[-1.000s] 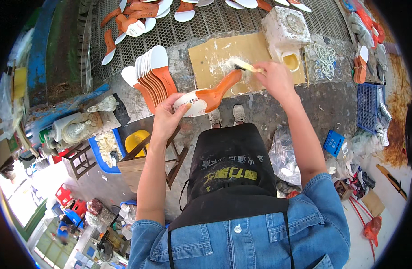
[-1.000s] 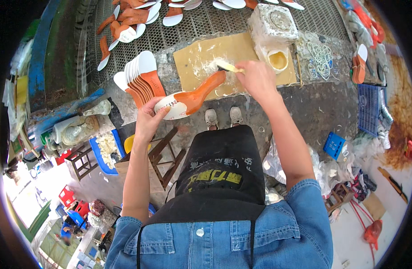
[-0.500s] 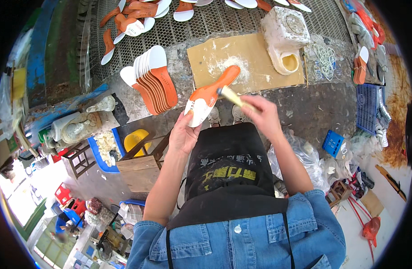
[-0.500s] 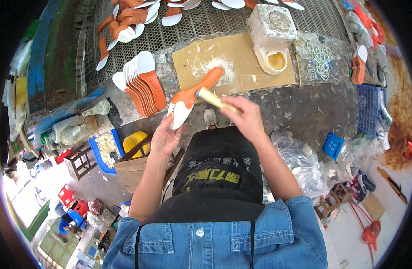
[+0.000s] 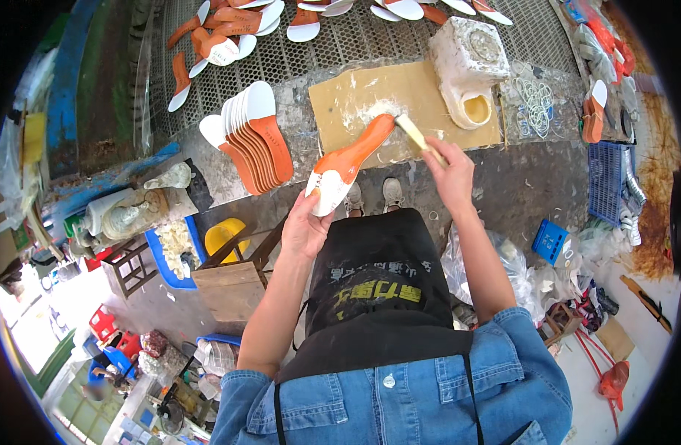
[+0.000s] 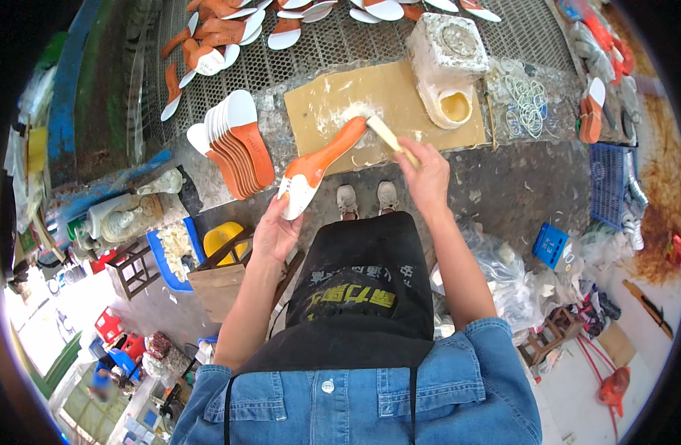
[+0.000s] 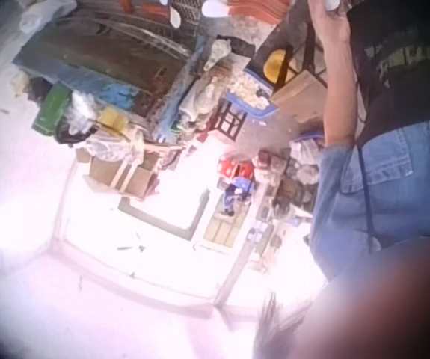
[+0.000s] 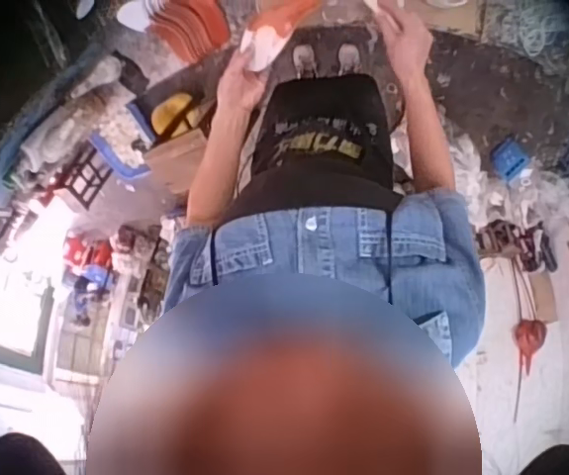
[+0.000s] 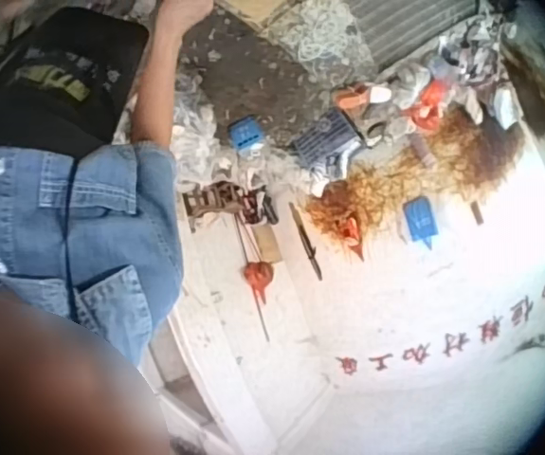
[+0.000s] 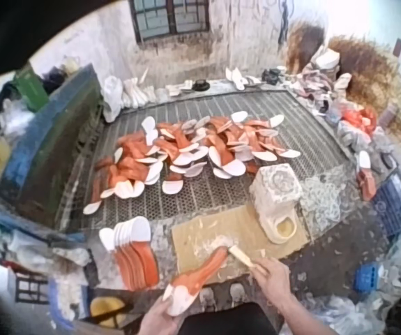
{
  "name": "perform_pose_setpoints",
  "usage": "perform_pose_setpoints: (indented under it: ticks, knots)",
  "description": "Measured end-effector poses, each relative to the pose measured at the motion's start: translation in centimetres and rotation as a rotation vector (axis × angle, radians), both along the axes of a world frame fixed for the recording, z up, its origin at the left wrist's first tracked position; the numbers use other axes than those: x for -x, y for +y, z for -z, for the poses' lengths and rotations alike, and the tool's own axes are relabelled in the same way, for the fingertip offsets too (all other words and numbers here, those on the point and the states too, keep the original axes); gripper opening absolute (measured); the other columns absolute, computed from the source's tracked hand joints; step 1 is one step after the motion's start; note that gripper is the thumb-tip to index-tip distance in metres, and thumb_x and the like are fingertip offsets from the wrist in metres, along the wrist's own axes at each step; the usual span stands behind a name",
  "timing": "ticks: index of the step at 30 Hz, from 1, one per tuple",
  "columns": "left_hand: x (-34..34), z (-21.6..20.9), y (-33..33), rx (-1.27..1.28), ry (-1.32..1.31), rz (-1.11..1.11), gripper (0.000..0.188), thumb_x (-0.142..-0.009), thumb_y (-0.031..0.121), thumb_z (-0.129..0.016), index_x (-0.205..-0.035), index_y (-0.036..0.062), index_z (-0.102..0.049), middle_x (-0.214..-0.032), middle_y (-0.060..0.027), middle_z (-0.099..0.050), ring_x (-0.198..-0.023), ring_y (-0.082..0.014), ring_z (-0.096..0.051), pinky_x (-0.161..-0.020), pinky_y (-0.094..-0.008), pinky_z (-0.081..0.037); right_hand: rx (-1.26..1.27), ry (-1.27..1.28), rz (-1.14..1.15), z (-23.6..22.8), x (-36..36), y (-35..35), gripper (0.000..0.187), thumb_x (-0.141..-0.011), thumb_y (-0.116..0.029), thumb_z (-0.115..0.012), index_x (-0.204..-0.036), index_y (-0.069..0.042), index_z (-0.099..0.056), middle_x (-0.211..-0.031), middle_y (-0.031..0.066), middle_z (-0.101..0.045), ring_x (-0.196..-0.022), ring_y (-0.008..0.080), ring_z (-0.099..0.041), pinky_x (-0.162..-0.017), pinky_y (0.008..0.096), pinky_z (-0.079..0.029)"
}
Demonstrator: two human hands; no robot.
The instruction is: Apply adhesive to the surface of shoe insoles using a brush.
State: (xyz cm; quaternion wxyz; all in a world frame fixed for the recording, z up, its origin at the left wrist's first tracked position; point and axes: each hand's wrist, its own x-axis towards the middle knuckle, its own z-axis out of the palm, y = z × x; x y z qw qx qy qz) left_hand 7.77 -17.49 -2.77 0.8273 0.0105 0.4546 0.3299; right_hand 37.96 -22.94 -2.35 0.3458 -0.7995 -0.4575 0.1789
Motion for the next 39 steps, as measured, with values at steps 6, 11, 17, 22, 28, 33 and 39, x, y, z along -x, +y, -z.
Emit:
perform_pose_setpoints:
  ticks: [6, 11, 17, 22, 28, 33, 39]
  knots:
    - [0.4, -2.0, 1.4, -0.012, -0.006, 0.146, 0.042, -0.098, 0.015, -0.062, -0.138, 0.0082, -0.05, -0.129, -0.0066, -0.063, -0.12, -0.0195, -0.061, -0.099, -0.0418, -0.053, -0.012, 0.014, -0.176, -0.5, -1.0, -0.9, 0.029, -0.084, -0.012, -0.076, -0.112, -0.007, -0.073, -0.087, 0.0135, -0.068, -0.079, 0.0292, -0.065, -0.074, 0.0352, -0.052]
    - [-0.9, -11.6, 9.0, -0.536, 0.416, 0.698, 0.035, -0.095, 0.011, -0.064, -0.128, 0.0006, -0.061, -0.108, -0.0065, -0.071, -0.093, -0.015, -0.069, -0.08, -0.0305, -0.057, 0.007, 0.024, -0.001, -2.0, -2.7, -2.4, 0.027, -0.084, -0.014, -0.076, -0.11, -0.006, -0.073, -0.091, 0.0164, -0.069, -0.084, 0.0333, -0.068, -0.077, 0.0385, -0.052]
    - [-15.8, -17.3, 18.1, -1.477, 0.596, 0.525, 0.037, -0.09, 0.02, -0.069, -0.123, 0.0022, -0.067, -0.104, -0.0133, -0.073, -0.09, -0.0143, -0.068, -0.081, -0.0302, -0.053, 0.033, 0.198, 0.023, -2.0, -0.8, -3.5, 0.028, -0.083, -0.013, -0.078, -0.109, -0.004, -0.073, -0.085, 0.0136, -0.068, -0.074, 0.0243, -0.067, -0.069, 0.0346, -0.052]
    - [-21.0, -13.1, 17.0, -1.437, 0.734, 0.38, 0.04, -0.089, 0.02, -0.072, -0.124, 0.003, -0.064, -0.111, -0.0123, -0.073, -0.101, -0.02, -0.071, -0.088, -0.0337, -0.055, 0.007, 0.282, -0.085, -1.4, 1.0, -2.0, 0.026, -0.084, -0.014, -0.077, -0.107, -0.002, -0.073, -0.085, 0.0129, -0.07, -0.073, 0.0226, -0.067, -0.069, 0.0332, -0.052]
    - [-9.0, -2.5, 16.4, -1.392, 1.027, 0.7, 0.033, -0.083, 0.015, -0.073, -0.113, 0.0038, -0.068, -0.107, -0.01, -0.071, -0.102, -0.0246, -0.068, -0.089, -0.0386, -0.053, 0.13, 0.368, -0.078, -1.1, 0.4, -1.8, 0.021, -0.089, -0.011, -0.073, -0.106, 0.002, -0.072, -0.087, 0.01, -0.074, -0.075, 0.0115, -0.066, -0.068, 0.0286, -0.053]
    - [-1.9, 0.9, 23.2, -1.542, 1.909, 0.631, 0.05, -0.07, 0.015, -0.082, -0.116, 0.0096, -0.065, -0.126, -0.0118, -0.057, -0.12, -0.0322, -0.053, -0.099, -0.0448, -0.047, 0.194, 0.352, -0.123, -1.3, 0.8, -2.6, 0.021, -0.088, -0.011, -0.074, -0.105, 0.001, -0.071, -0.086, 0.0106, -0.072, -0.076, 0.0121, -0.066, -0.07, 0.0283, -0.052]
    - [2.0, 1.0, 25.3, -1.6, 1.694, 0.612, 0.024, -0.077, 0.016, -0.074, -0.101, 0.0144, -0.073, -0.113, -0.0058, -0.07, -0.11, -0.0267, -0.062, -0.096, -0.0417, -0.049, 0.042, 0.16, 0.173, -5.0, -5.6, -2.2, 0.024, -0.089, -0.015, -0.073, -0.109, -0.001, -0.071, -0.085, 0.0097, -0.071, -0.072, 0.0136, -0.063, -0.068, 0.0293, -0.05]
